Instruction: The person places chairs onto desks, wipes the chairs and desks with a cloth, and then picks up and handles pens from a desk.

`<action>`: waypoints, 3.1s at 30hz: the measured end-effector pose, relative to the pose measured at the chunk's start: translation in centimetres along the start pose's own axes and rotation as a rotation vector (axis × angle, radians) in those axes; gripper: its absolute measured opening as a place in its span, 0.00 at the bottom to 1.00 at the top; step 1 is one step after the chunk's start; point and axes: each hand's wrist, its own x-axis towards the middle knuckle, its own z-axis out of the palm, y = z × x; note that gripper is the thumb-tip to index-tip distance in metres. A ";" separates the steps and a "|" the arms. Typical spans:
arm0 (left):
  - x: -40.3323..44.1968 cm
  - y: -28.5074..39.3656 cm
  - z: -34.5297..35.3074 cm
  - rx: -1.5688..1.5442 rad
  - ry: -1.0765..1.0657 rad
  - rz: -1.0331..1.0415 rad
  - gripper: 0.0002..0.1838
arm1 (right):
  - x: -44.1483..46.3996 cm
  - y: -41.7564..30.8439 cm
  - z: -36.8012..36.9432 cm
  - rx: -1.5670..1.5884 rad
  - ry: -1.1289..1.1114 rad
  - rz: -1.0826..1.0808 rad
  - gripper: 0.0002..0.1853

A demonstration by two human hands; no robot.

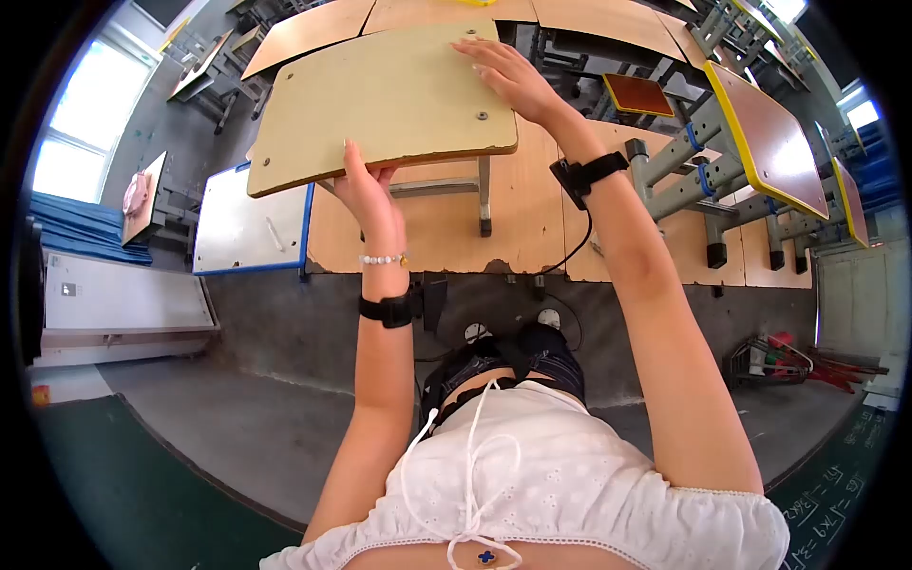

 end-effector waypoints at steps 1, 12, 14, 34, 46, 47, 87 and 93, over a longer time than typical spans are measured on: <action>0.1 0.1 0.0 0.002 0.005 0.013 0.19 | 0.1 -0.1 0.0 -0.007 0.000 0.005 0.23; 1.4 0.2 -1.0 -0.061 -0.066 -0.057 0.18 | -0.9 -1.2 0.2 -0.061 0.058 0.041 0.25; 1.6 -0.2 -1.6 -0.041 -0.082 -0.067 0.19 | -1.3 -1.0 0.6 -0.064 0.060 0.063 0.26; -5.0 -11.3 -27.8 -0.123 0.388 -0.842 0.17 | -37.9 4.0 11.4 0.880 -0.367 1.538 0.32; 5.0 -15.7 -33.2 0.057 0.474 -0.816 0.39 | -37.3 5.3 20.6 1.478 0.944 1.697 0.19; 5.6 -16.1 -34.3 0.041 0.410 -0.832 0.38 | -36.5 4.6 20.0 1.447 0.933 1.692 0.15; 5.4 -16.6 -31.2 0.607 0.650 -0.749 0.34 | -34.7 3.1 18.8 1.265 0.810 1.920 0.24; 5.6 -16.7 -33.4 0.442 0.512 -0.782 0.27 | -35.6 4.3 19.7 1.168 0.786 1.966 0.27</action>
